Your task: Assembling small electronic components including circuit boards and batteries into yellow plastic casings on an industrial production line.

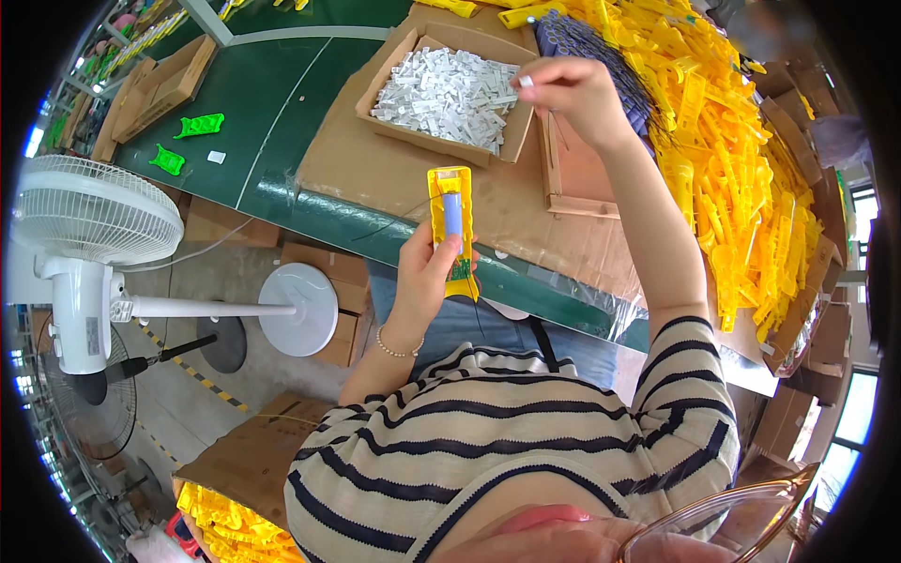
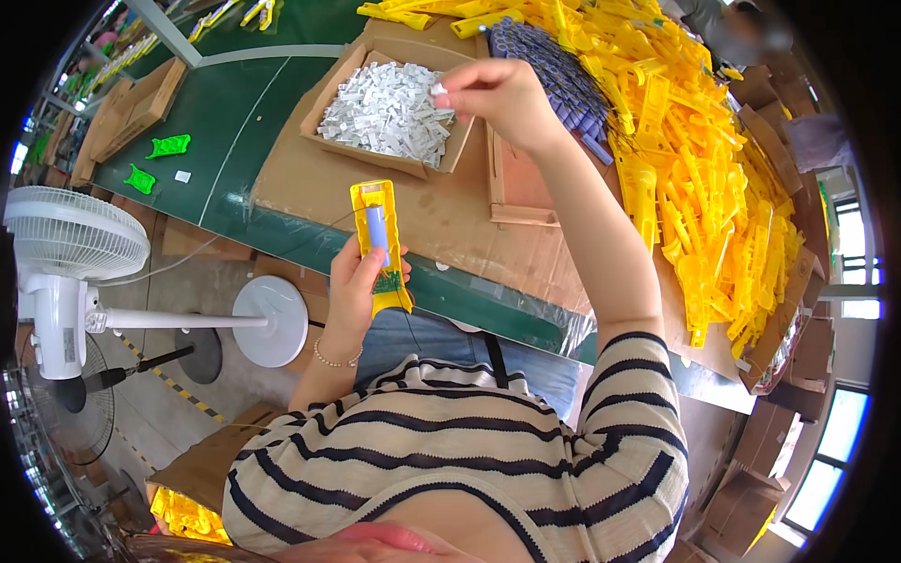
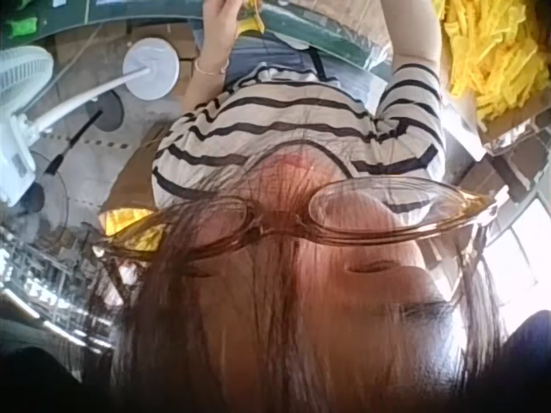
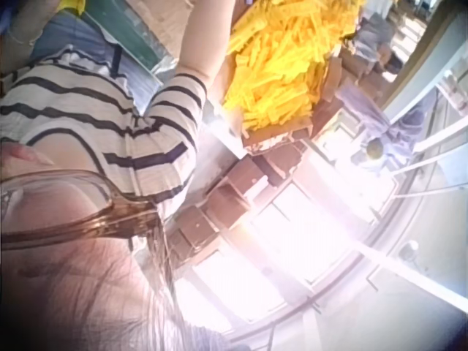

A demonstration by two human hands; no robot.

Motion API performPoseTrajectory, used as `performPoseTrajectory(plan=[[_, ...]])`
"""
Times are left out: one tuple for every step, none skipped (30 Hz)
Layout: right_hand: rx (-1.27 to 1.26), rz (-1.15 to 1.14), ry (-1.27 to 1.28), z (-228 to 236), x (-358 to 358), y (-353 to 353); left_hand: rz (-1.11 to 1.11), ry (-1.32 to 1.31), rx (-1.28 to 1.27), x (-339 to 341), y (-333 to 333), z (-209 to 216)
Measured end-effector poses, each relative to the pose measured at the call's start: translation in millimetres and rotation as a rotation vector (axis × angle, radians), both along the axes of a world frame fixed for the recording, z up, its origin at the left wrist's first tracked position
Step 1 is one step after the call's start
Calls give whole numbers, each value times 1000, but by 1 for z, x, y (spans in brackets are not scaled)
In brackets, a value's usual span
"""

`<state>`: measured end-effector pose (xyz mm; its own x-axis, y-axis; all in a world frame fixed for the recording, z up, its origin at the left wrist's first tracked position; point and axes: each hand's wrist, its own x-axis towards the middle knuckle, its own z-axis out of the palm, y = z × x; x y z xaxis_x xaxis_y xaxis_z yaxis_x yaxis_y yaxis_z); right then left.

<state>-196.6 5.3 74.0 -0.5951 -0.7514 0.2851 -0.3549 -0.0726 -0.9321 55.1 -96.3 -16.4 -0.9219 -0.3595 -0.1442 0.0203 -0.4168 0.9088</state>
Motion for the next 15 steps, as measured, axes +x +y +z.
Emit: performPoseTrajectory(plan=[[0, -2, -1, 2, 11, 10, -2, -1, 0, -1, 2, 1], [-94, 89, -5, 7, 23, 20, -13, 26, 24, -1, 3, 2], [-187, 171, -3, 13, 33, 31, -32, 57, 49, -3, 6, 4], [-189, 164, -5, 14, 40, 38, -39, 54, 48, -4, 8, 7], [-249, 204, -13, 15, 47, 45, -42, 47, 22, -5, 12, 11], [-308, 238, -19, 16, 53, 52, -50, 42, -2, -7, 15, 15], [-367, 274, -24, 17, 58, 60, -60, 41, -3, -7, 19, 17], [-368, 265, -23, 16, 62, 67, -77, 66, -6, -8, 22, 20], [-393, 257, -26, 15, 66, 74, -94, 92, -10, -9, 26, 22], [-418, 250, -29, 14, 71, 81, -103, 92, -10, -10, 30, 24], [-363, 223, -61, 17, 76, 90, -113, 99, -39, -12, 35, 26], [-366, 220, -59, 16, 83, 97, -121, 106, -70, -13, 39, 27], [-383, 165, -160, 14, 91, 102, -124, 107, -73, -14, 42, 27], [-399, 110, -260, 11, 95, 107, -143, 122, -95, -15, 46, 26], [-353, 121, -198, 8, 96, 114, -163, 137, -117, -15, 49, 26]])
